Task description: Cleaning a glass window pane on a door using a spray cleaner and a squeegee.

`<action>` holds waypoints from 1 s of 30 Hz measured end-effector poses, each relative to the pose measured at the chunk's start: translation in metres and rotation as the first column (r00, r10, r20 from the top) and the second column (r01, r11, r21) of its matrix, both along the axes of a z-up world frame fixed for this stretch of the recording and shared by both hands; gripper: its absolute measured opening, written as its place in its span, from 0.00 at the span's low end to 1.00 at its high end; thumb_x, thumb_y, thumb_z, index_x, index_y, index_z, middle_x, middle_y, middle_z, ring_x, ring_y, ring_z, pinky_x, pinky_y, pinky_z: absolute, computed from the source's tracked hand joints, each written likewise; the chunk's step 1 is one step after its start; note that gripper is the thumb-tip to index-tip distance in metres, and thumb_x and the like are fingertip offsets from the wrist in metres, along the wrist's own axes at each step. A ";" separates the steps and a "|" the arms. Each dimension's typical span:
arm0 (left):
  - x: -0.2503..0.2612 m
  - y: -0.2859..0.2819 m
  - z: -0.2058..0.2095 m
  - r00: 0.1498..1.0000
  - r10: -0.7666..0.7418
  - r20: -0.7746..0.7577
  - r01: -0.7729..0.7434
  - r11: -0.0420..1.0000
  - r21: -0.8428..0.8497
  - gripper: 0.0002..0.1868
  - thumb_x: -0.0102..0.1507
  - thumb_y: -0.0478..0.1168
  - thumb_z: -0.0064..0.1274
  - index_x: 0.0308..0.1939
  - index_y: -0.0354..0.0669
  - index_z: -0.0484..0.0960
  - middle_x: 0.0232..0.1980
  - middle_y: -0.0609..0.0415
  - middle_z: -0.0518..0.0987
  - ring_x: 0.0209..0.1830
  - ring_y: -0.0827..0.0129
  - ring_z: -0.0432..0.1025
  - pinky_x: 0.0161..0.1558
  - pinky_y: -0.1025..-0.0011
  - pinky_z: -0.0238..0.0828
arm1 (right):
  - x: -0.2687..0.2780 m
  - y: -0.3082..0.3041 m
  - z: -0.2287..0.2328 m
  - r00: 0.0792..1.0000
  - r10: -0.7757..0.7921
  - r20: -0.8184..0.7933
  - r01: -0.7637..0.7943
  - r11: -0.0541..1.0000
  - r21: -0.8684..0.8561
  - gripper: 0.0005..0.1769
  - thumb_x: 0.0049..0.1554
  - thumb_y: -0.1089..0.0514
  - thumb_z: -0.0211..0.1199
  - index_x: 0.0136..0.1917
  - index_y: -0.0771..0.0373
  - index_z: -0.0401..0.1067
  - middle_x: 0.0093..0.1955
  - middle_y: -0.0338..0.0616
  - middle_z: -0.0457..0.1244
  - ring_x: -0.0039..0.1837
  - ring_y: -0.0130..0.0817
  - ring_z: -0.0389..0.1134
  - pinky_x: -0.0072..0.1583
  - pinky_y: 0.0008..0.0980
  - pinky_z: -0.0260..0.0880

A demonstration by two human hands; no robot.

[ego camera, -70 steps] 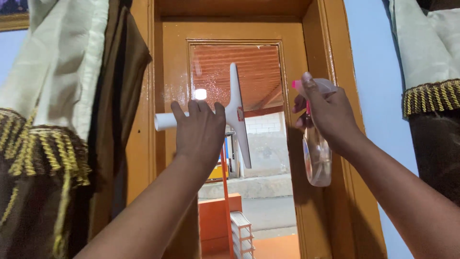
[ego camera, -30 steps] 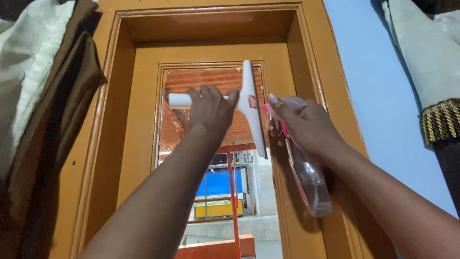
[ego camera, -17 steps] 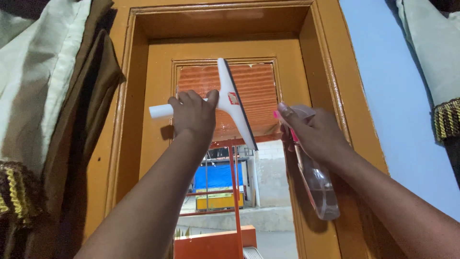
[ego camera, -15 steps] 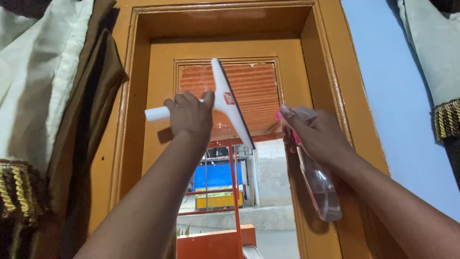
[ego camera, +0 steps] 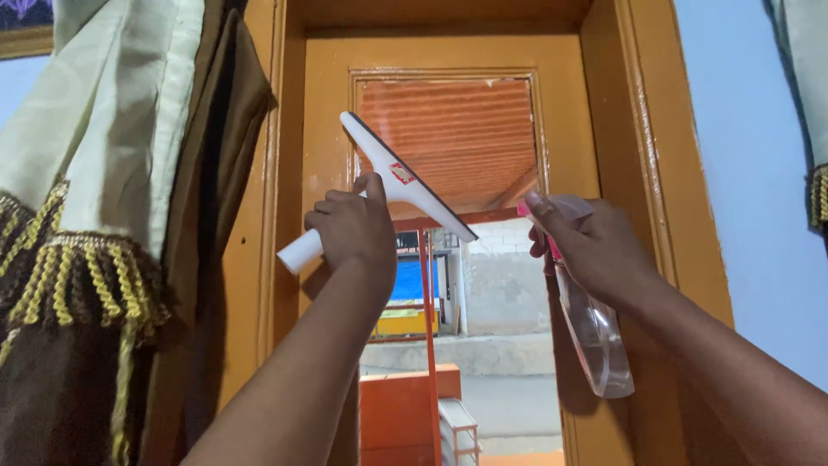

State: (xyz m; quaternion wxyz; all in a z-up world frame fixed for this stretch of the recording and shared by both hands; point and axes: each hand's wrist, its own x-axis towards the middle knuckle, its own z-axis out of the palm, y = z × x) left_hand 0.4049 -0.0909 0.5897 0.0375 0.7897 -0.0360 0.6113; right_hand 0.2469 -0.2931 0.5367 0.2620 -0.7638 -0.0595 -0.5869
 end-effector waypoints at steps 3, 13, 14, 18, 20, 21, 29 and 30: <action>0.015 -0.004 -0.015 0.999 0.003 0.032 -0.002 0.999 -0.034 0.20 0.68 0.42 0.47 0.63 0.44 0.64 0.43 0.41 0.77 0.40 0.52 0.75 0.40 0.51 0.69 | 0.003 0.009 -0.009 0.998 0.022 -0.053 -0.019 0.999 0.050 0.35 0.61 0.32 0.51 0.39 0.68 0.75 0.32 0.47 0.68 0.34 0.33 0.70 0.38 0.38 0.73; -0.004 -0.035 -0.078 0.998 -0.035 -0.044 0.032 0.997 -0.068 0.17 0.66 0.42 0.49 0.57 0.43 0.67 0.37 0.44 0.78 0.33 0.53 0.78 0.31 0.46 0.77 | 0.008 0.027 -0.043 0.995 0.061 -0.080 -0.056 0.996 0.069 0.32 0.61 0.34 0.50 0.51 0.63 0.77 0.35 0.43 0.68 0.38 0.29 0.72 0.38 0.34 0.74; -0.004 -0.039 -0.086 0.997 -0.044 -0.062 0.040 0.997 -0.071 0.18 0.66 0.42 0.50 0.57 0.42 0.67 0.36 0.43 0.79 0.31 0.50 0.79 0.29 0.46 0.78 | 0.008 0.027 -0.046 0.995 0.024 -0.099 -0.016 0.997 0.074 0.32 0.62 0.34 0.50 0.51 0.64 0.78 0.34 0.44 0.69 0.37 0.31 0.71 0.39 0.34 0.73; -0.007 -0.051 -0.113 0.991 -0.077 -0.111 0.068 0.994 -0.086 0.18 0.65 0.42 0.50 0.56 0.39 0.67 0.34 0.39 0.79 0.29 0.46 0.80 0.26 0.45 0.79 | 0.002 0.026 -0.060 0.996 0.058 -0.068 -0.053 0.996 0.074 0.30 0.63 0.35 0.50 0.51 0.62 0.79 0.34 0.44 0.68 0.35 0.31 0.68 0.38 0.33 0.70; -0.008 -0.054 -0.126 0.987 -0.088 -0.136 0.077 0.993 -0.090 0.19 0.65 0.43 0.51 0.56 0.38 0.66 0.34 0.38 0.79 0.29 0.47 0.81 0.26 0.46 0.80 | 0.001 0.019 -0.067 0.997 0.041 -0.062 -0.037 0.997 0.071 0.31 0.64 0.35 0.51 0.50 0.63 0.79 0.34 0.43 0.69 0.36 0.31 0.67 0.39 0.33 0.69; -0.008 -0.056 -0.132 0.983 -0.103 -0.150 0.089 0.991 -0.098 0.20 0.64 0.43 0.52 0.56 0.37 0.66 0.34 0.38 0.80 0.29 0.47 0.81 0.26 0.47 0.80 | 0.001 0.015 -0.070 0.999 0.022 -0.046 -0.019 0.998 0.063 0.31 0.64 0.35 0.51 0.48 0.64 0.79 0.34 0.42 0.69 0.36 0.30 0.67 0.39 0.33 0.68; -0.027 -0.060 -0.126 0.977 -0.123 -0.174 0.115 0.992 -0.056 0.23 0.64 0.45 0.53 0.57 0.35 0.67 0.37 0.41 0.80 0.33 0.49 0.80 0.27 0.48 0.81 | -0.016 0.003 -0.071 0.984 -0.162 -0.072 0.163 0.987 -0.003 0.36 0.66 0.32 0.49 0.40 0.65 0.77 0.31 0.46 0.66 0.35 0.32 0.66 0.41 0.38 0.66; -0.032 -0.058 -0.120 0.973 -0.174 -0.154 0.163 0.983 -0.081 0.22 0.66 0.45 0.52 0.58 0.36 0.67 0.39 0.42 0.80 0.34 0.49 0.80 0.28 0.45 0.80 | -0.019 0.004 -0.067 0.975 -0.205 -0.091 0.206 0.979 0.003 0.36 0.67 0.32 0.50 0.39 0.65 0.77 0.30 0.50 0.64 0.35 0.35 0.65 0.40 0.41 0.65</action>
